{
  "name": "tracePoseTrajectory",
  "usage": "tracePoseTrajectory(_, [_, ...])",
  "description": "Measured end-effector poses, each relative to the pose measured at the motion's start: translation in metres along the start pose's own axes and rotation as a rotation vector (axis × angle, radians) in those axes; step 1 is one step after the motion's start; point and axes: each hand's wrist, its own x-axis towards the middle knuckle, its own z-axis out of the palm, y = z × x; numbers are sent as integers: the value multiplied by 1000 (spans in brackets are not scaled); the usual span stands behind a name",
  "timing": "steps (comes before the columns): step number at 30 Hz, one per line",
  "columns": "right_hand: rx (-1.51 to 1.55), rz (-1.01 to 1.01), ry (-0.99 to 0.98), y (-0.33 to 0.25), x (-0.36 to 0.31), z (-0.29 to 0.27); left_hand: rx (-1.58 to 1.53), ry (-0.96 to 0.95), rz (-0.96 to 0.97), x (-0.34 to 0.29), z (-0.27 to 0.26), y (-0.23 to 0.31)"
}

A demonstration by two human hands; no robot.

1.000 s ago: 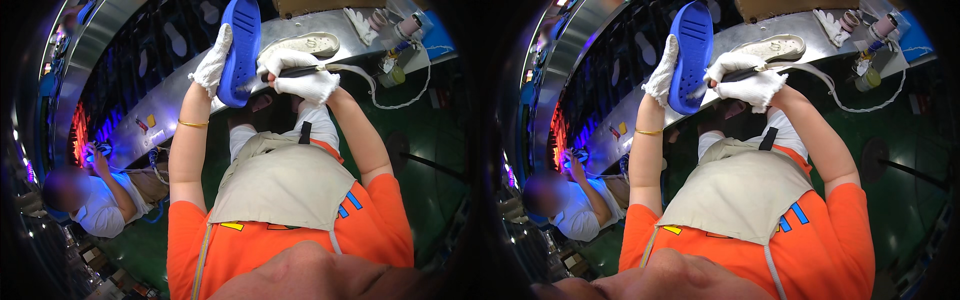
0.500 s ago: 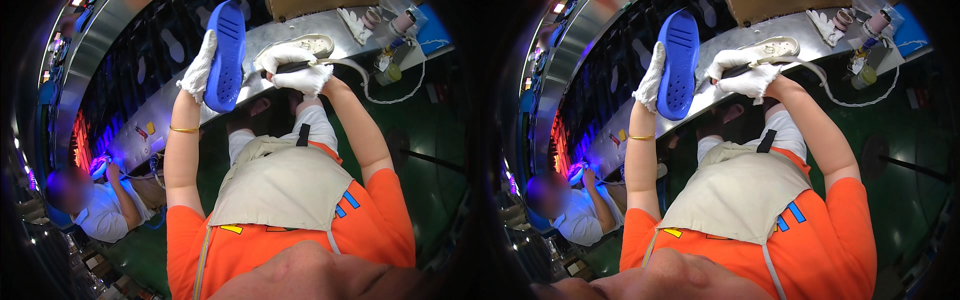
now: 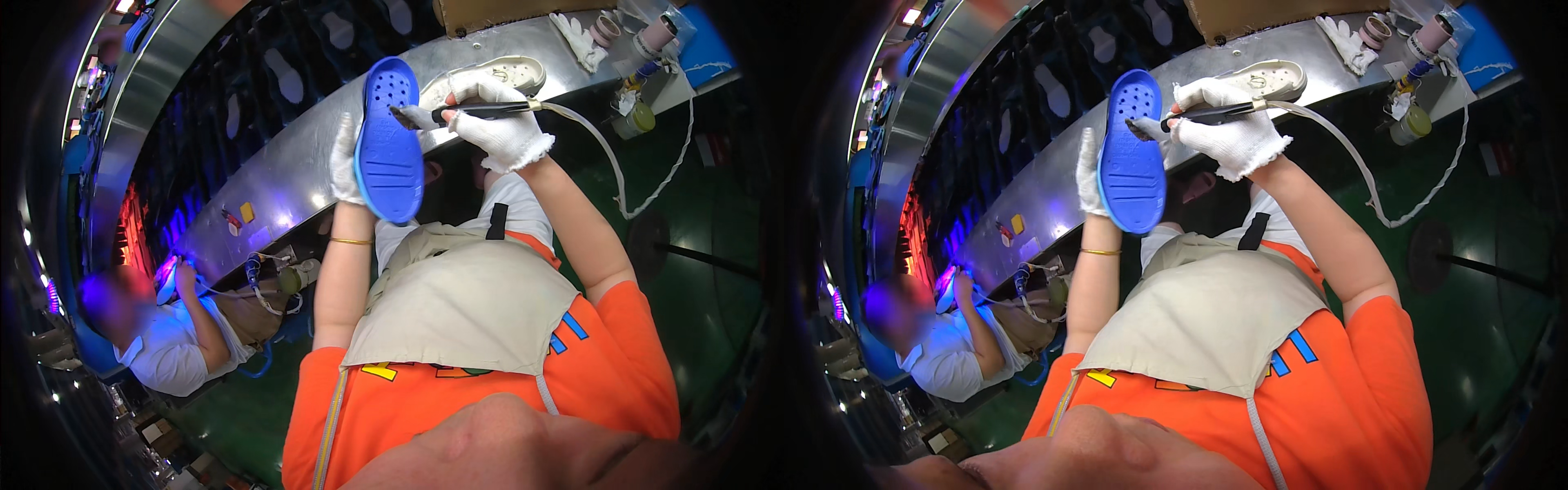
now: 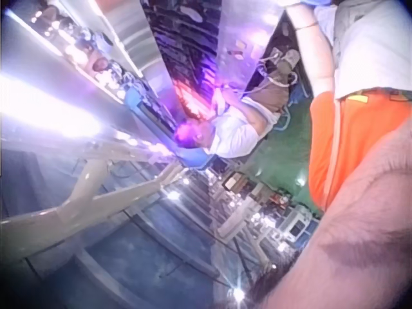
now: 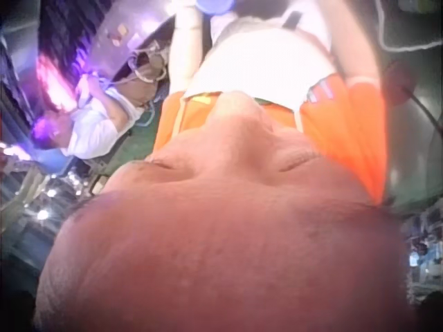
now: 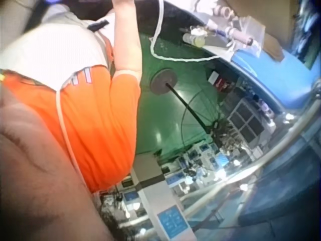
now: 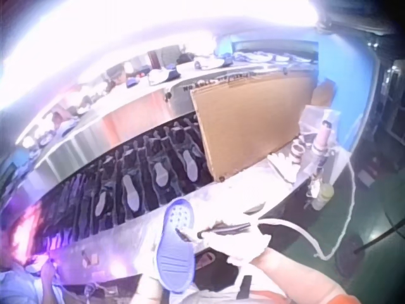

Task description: The person uses a handheld rotary tool to trim and smooth the bottom of blue slip-on shoes. They repeatedly pick up shoes from a conveyor belt, rotate them to access different areas of the sole, and apply the tool to the surface before placing the shoes back on the belt.

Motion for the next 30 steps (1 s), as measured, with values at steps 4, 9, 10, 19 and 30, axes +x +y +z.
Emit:
tracePoseTrajectory(4, [-36,-106,68,1,7,0,-248,-114,90,6,4,-33])
tracePoseTrajectory(9, [-103,-180,73,4,17,8,-229,-221,-37,3,13,-55])
tracePoseTrajectory(10, [-72,-203,53,5,17,11,-245,-183,-29,6,6,-55])
tracePoseTrajectory(19, [-95,-251,-10,-11,0,14,39,109,228,11,24,-47])
tracePoseTrajectory(30, [-201,-290,-74,-15,-12,24,154,177,355,22,11,-32])
